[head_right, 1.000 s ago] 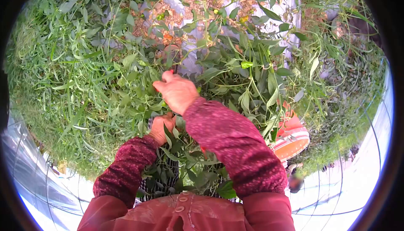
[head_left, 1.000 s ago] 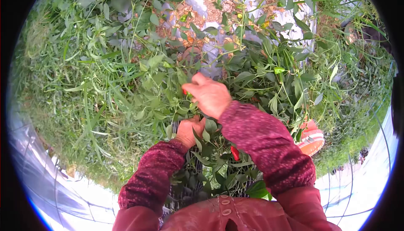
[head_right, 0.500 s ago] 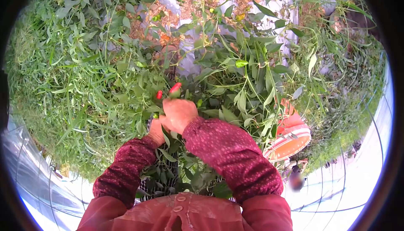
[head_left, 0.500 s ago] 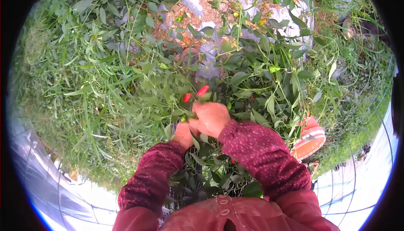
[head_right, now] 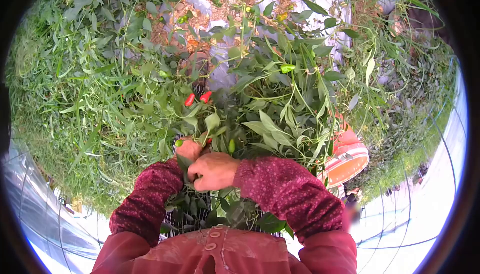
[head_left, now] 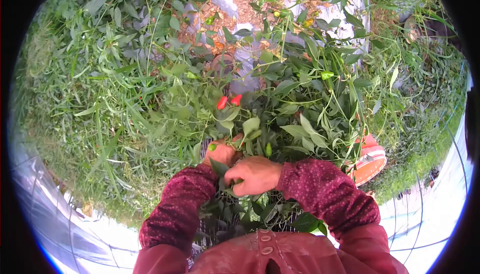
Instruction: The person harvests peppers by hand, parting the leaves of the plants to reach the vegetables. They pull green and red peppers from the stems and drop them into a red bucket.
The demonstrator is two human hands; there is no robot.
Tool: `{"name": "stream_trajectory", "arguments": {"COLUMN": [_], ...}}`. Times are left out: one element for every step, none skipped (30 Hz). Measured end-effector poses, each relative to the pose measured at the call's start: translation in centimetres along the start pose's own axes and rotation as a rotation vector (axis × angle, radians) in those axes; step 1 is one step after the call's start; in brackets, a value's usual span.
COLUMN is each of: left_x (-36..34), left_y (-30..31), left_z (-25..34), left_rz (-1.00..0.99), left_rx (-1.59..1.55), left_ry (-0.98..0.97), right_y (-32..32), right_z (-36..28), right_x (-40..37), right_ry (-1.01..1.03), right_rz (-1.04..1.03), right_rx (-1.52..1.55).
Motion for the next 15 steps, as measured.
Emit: {"name": "stream_trajectory", "arguments": {"left_x": [-0.1, -0.2, -0.3, -1.3, -1.0, -0.4, -0.1, -0.2, 0.0, 0.0, -0.1, -0.4, -0.6, -0.5, -0.5], "left_y": [-0.2, -0.3, -0.2, -2.2, -2.0, -1.0, 0.0, 0.1, -0.1, -0.6, -1.1, -2.0, -2.0, -2.0, -2.1], "left_z": [0.0, 0.0, -0.2, -3.2, -2.6, -1.1, 0.3, 0.3, 0.2, -0.6, -1.6, -2.3, -2.5, -2.3, -2.2], "left_rz": [0.0, 0.005, 0.011, -0.162, -0.161, -0.094, -0.025, -0.074, -0.07, -0.077, -0.084, -0.071, -0.064, -0.043, -0.025], "left_rx": [-0.004, 0.059, 0.125, -0.611, -0.61, -0.196, 0.218, 0.242, 0.246, 0.194, 0.146, 0.271, 0.278, 0.282, 0.286], "left_ry": [0.001, 0.003, 0.006, 0.116, 0.117, 0.071, 0.022, 0.083, 0.083, 0.12, 0.157, 0.094, 0.098, 0.076, 0.052], "right_y": [0.1, 0.8, 1.6, 2.1, 3.6, 6.0, 7.5, 9.6, 11.0, 11.0, 11.0, 10.9, 10.8, 10.3, 10.4], "right_z": [0.1, 0.5, 1.0, 2.7, 4.0, 5.1, 7.5, 9.2, 11.9, 13.9, 15.0, 14.1, 12.7, 11.9, 11.7], "right_x": [0.0, -0.1, -0.1, 0.0, -0.9, -1.2, -1.3, -1.4, -1.2, 0.2, 1.6, 2.6, 3.4, 4.3, 4.8], "right_ry": [-0.002, -0.003, -0.001, 0.013, -0.295, -0.269, -0.29, -0.354, -0.502, -0.46, -0.411, -0.38, -0.348, -0.263, -0.259], "right_rz": [-0.003, 0.039, 0.083, 0.171, 0.093, 0.196, 0.342, 0.515, 0.564, 0.609, 0.652, 0.664, 0.67, 0.614, 0.619], "right_rx": [0.0, 0.202, 0.403, 0.589, 0.8, 0.851, 0.905, 0.845, 0.588, 0.344, 0.102, -0.114, -0.331, -0.34, -0.34]}}
Point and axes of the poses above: each hand's wrist, its own x-axis towards the middle knuckle, its own y-axis out of the back of the hand, z = x × y, the point moved 8 cm from there along x, towards the middle knuckle, and after that the axes turned 13 degrees about -x, right-handed, at the moved point
